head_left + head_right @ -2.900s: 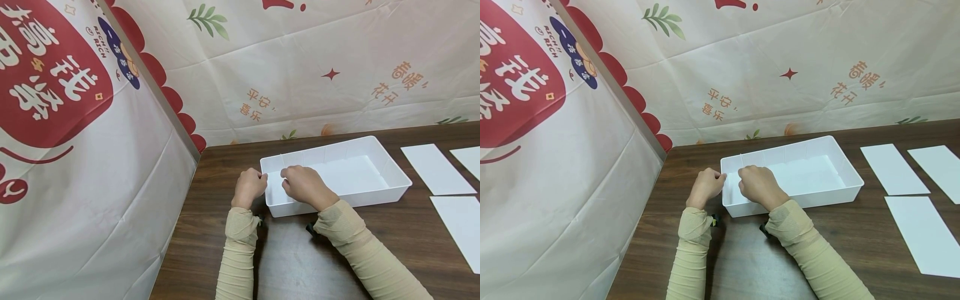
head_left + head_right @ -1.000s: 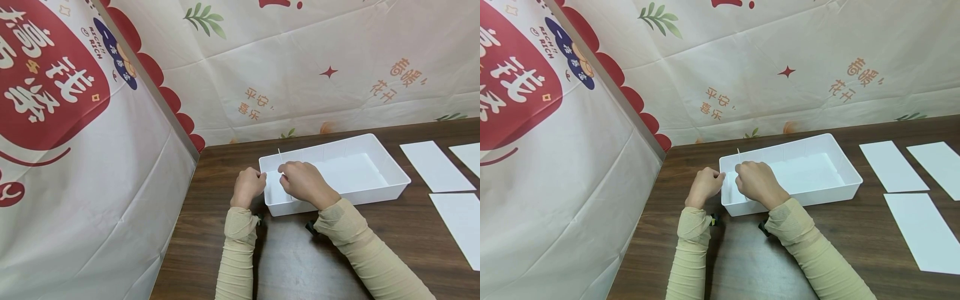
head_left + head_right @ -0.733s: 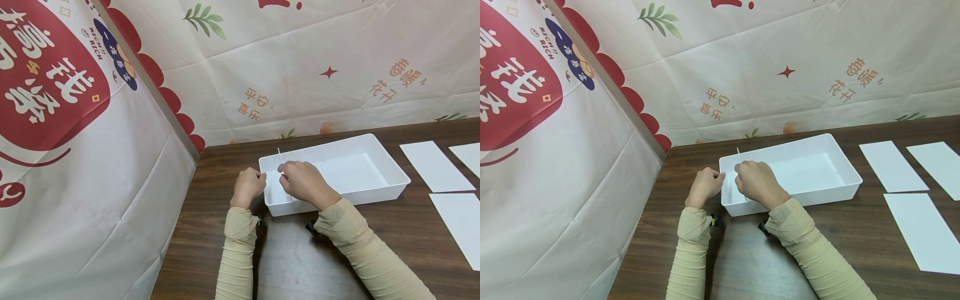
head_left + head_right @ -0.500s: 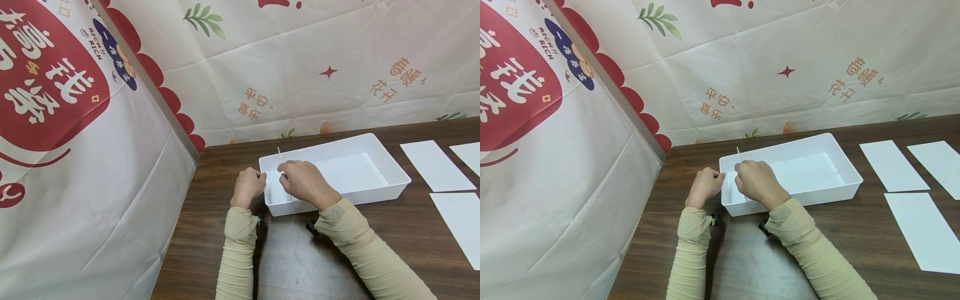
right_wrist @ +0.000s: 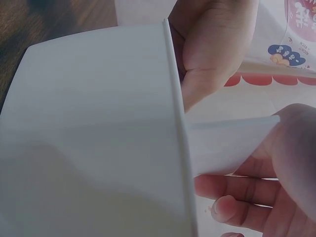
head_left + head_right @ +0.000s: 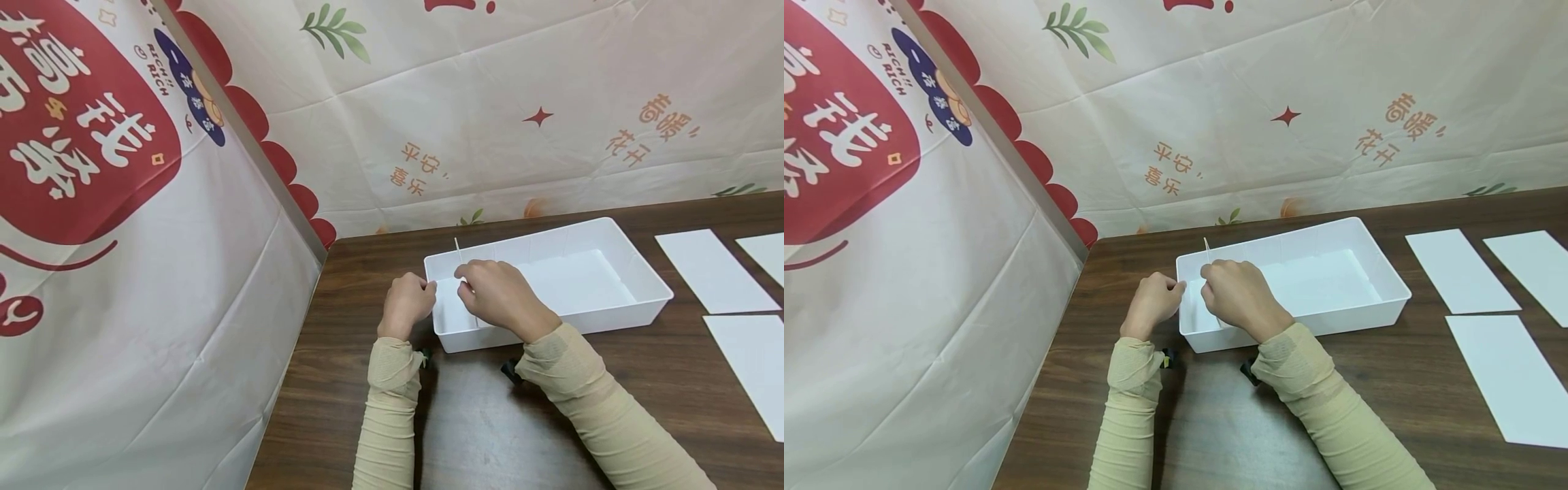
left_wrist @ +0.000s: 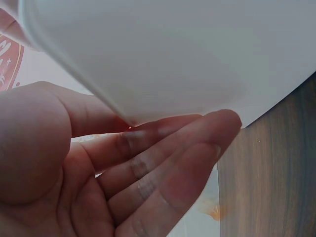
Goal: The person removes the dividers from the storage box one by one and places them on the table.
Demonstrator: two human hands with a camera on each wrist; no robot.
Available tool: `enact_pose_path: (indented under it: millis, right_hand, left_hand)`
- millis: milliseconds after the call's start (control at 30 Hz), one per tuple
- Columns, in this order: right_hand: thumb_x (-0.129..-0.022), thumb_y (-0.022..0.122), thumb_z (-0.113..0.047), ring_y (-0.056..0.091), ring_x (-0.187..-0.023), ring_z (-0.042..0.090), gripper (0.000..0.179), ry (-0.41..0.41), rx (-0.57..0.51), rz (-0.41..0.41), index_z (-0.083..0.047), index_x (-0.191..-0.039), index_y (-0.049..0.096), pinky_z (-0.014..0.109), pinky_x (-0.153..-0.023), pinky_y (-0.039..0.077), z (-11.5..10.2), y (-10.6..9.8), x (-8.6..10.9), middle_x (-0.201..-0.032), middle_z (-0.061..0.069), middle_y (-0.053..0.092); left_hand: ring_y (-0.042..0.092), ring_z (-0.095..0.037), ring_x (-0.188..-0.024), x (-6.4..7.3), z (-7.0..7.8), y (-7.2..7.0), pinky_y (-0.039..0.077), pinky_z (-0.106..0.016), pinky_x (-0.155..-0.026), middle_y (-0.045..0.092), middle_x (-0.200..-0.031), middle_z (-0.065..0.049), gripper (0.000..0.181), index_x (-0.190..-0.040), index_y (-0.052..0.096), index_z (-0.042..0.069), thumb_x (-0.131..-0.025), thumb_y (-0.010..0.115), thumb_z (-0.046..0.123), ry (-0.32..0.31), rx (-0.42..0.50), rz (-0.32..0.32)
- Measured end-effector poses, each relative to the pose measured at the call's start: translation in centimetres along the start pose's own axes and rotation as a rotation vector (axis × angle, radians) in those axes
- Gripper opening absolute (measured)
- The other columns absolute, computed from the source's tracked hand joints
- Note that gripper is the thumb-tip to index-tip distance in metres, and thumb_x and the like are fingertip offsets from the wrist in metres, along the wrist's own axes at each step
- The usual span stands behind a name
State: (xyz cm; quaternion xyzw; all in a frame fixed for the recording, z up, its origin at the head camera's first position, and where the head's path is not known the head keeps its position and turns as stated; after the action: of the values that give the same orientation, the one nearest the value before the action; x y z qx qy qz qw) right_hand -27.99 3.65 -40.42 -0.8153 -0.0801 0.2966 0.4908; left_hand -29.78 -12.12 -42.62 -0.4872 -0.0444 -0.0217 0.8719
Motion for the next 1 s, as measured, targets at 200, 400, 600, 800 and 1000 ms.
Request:
enact_pose_path:
  millis: [200, 400, 600, 800, 1000]
  right_hand:
    - [-0.082, 0.055, -0.001, 0.062, -0.066, 0.025, 0.018, -0.005, -0.006, 0.01, -0.002, -0.09, 0.071, 0.044, -0.06, 0.049, 0.05, -0.06, 0.04, -0.081, 0.009, 0.069]
    - [-0.082, 0.054, -0.001, 0.061, -0.066, 0.025, 0.02, -0.008, -0.02, 0.033, -0.001, -0.091, 0.072, 0.044, -0.06, 0.049, 0.07, -0.38, 0.11, -0.081, 0.008, 0.068]
    - [-0.081, 0.054, -0.002, 0.061, -0.066, 0.025, 0.022, -0.01, -0.036, 0.045, -0.001, -0.094, 0.072, 0.044, -0.061, 0.049, 0.05, -0.55, 0.14, -0.08, 0.008, 0.068]
    - [-0.082, 0.055, -0.002, 0.061, -0.067, 0.023, 0.023, -0.008, -0.05, 0.046, 0.0, -0.096, 0.073, 0.043, -0.062, 0.049, 0.01, -0.62, 0.09, -0.08, 0.008, 0.068]
    - [-0.083, 0.055, -0.003, 0.061, -0.068, 0.022, 0.023, -0.004, -0.056, 0.049, 0.0, -0.098, 0.073, 0.043, -0.063, 0.05, -0.04, -0.84, 0.01, -0.079, 0.007, 0.068]
  left_hand:
    - [0.042, -0.012, -0.046, 0.12, 0.06, 0.03, 0.032, -0.026, -0.045, 0.045, -0.047, 0.003, 0.051, -0.051, 0.051, 0.013, -0.1, 0.054, 0.028, 0.0, 0.003, 0.003]
    - [0.043, -0.013, -0.049, 0.1, 0.2, -0.01, 0.033, -0.026, -0.047, 0.043, -0.049, 0.003, 0.05, -0.052, 0.052, 0.013, -0.1, 0.054, 0.029, 0.001, -0.01, 0.013]
    - [0.049, -0.016, -0.056, 0.06, 0.28, -0.04, 0.037, -0.028, -0.05, 0.051, -0.055, 0.001, 0.045, -0.059, 0.062, 0.012, -0.1, 0.055, 0.029, 0.002, -0.026, 0.024]
    - [0.05, -0.016, -0.057, 0.11, 0.25, -0.06, 0.036, -0.028, -0.05, 0.053, -0.057, 0.0, 0.042, -0.063, 0.066, 0.011, -0.1, 0.055, 0.028, 0.0, -0.022, 0.026]
    - [0.048, -0.016, -0.055, 0.13, 0.22, -0.1, 0.036, -0.027, -0.049, 0.05, -0.054, 0.001, 0.045, -0.058, 0.062, 0.011, -0.099, 0.055, 0.028, 0.007, -0.025, 0.032]
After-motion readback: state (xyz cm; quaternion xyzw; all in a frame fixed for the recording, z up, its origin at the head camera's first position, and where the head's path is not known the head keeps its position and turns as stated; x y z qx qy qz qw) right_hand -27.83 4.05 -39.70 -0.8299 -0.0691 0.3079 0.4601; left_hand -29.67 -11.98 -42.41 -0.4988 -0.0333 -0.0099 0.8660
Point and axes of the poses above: each hand's wrist, its own x-axis away from the middle knuckle, its own y-axis out of the palm, z = x × y, the point moved 3 cm from there along -x, towards the middle knuckle
